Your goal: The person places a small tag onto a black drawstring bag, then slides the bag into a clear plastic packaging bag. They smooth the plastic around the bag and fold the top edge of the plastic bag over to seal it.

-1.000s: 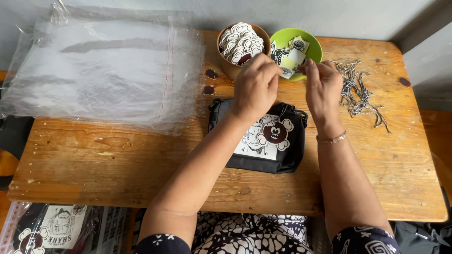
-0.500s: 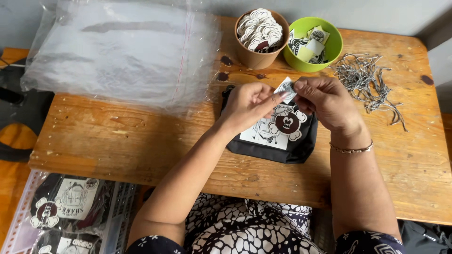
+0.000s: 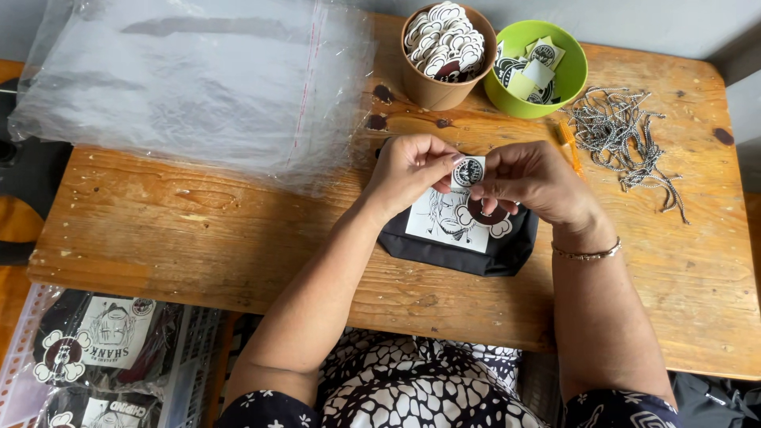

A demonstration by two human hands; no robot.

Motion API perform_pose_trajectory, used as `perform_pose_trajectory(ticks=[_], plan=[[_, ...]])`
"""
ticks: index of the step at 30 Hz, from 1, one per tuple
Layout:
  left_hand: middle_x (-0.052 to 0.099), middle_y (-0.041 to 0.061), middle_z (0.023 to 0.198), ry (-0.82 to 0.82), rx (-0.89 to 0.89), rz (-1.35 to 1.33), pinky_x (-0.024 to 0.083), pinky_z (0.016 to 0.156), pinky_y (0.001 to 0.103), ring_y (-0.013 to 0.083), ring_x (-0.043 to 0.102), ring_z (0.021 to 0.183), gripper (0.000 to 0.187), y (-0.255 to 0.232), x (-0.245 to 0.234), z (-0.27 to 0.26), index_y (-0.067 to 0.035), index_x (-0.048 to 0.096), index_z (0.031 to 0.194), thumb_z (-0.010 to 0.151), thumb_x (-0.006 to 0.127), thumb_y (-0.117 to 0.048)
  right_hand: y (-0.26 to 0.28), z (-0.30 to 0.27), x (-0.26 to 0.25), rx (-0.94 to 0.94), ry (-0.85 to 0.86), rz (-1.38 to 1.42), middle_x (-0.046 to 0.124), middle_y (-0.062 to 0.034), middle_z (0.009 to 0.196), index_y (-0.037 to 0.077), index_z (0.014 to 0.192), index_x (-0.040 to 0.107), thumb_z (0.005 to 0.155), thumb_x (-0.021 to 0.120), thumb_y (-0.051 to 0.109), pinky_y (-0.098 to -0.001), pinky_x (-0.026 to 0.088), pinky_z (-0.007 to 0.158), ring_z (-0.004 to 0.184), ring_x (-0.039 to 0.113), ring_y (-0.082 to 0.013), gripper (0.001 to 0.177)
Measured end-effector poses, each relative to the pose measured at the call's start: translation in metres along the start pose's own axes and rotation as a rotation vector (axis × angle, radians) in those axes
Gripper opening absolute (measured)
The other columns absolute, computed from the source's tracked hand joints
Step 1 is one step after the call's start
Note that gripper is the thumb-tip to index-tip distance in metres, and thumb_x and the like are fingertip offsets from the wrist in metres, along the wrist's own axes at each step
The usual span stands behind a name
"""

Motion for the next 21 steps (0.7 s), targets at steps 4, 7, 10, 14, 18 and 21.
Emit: perform_pose_trajectory(ticks=[4, 7, 10, 14, 18, 21], plan=[[0.07, 0.022, 0.071, 0.067, 0.02, 0.145, 0.066, 0.051, 0.028, 0.0194, 0.072, 0.06, 0.01, -0.007, 0.003, 0.001, 0.011, 0.072, 0.097, 0.089, 0.068, 0.005, 0.004, 0.005, 0.002, 0.022, 0.004, -0.125, 0.066, -0.0181, 0.062, -0.011, 0.089, 0.073, 0.088, 0.077, 0.001, -0.0189, 0.038, 0.038, 0.046, 0.056, -0.0115, 0.012], [0.07, 0.018, 0.066, 0.14, 0.027, 0.207, 0.064, 0.05, 0.026, 0.0158, 0.071, 0.056, 0.01, 0.002, 0.008, 0.001, 0.009, 0.072, 0.093, 0.084, 0.07, 0.005, 0.01, 0.007, 0.004, -0.008, -0.029, -0.165, 0.069, -0.0186, 0.072, -0.013, 0.098, 0.072, 0.088, 0.077, -0.002, -0.0189, 0.044, 0.045, 0.056, 0.063, -0.0143, 0.016], [0.07, 0.021, 0.068, 0.136, 0.018, 0.164, 0.064, 0.051, 0.026, 0.0159, 0.071, 0.058, 0.011, -0.001, 0.006, 0.0, 0.011, 0.073, 0.095, 0.085, 0.07, 0.006, 0.002, 0.005, 0.01, 0.032, 0.003, -0.116, 0.066, -0.0147, 0.066, -0.011, 0.097, 0.072, 0.079, 0.082, -0.007, -0.0158, 0.043, 0.041, 0.054, 0.065, -0.0136, 0.021], [0.07, 0.019, 0.075, 0.192, -0.068, 0.11, 0.066, 0.052, 0.029, 0.0168, 0.071, 0.062, 0.02, -0.005, -0.006, -0.004, 0.01, 0.07, 0.098, 0.081, 0.078, 0.003, -0.011, 0.005, 0.019, 0.138, -0.024, -0.05, 0.07, -0.0235, 0.072, -0.014, 0.095, 0.068, 0.084, 0.076, -0.01, -0.0318, 0.06, 0.048, 0.06, 0.073, -0.0257, 0.015], [0.072, 0.02, 0.078, 0.255, -0.17, 0.186, 0.067, 0.054, 0.029, 0.0174, 0.072, 0.064, 0.025, -0.005, -0.015, -0.014, 0.009, 0.069, 0.099, 0.075, 0.078, 0.009, -0.019, 0.005, 0.037, 0.151, 0.124, -0.248, 0.069, -0.0162, 0.063, -0.009, 0.09, 0.071, 0.08, 0.078, -0.006, -0.0248, 0.053, 0.039, 0.049, 0.065, -0.0161, 0.012], [0.073, 0.016, 0.078, 0.31, -0.187, 0.366, 0.065, 0.053, 0.026, 0.0149, 0.071, 0.061, 0.028, -0.001, -0.016, -0.015, 0.006, 0.07, 0.097, 0.072, 0.082, 0.004, -0.023, 0.004, 0.045, 0.165, 0.123, -0.265, 0.07, -0.0175, 0.066, -0.008, 0.089, 0.072, 0.08, 0.078, -0.007, -0.0262, 0.056, 0.044, 0.055, 0.072, -0.0191, 0.011]])
Point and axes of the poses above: each hand's wrist, its own z-axis towards the middle knuckle, its own x-axis out of the palm, y = z × x, the point moved 8 cm from there along z, towards the middle knuckle
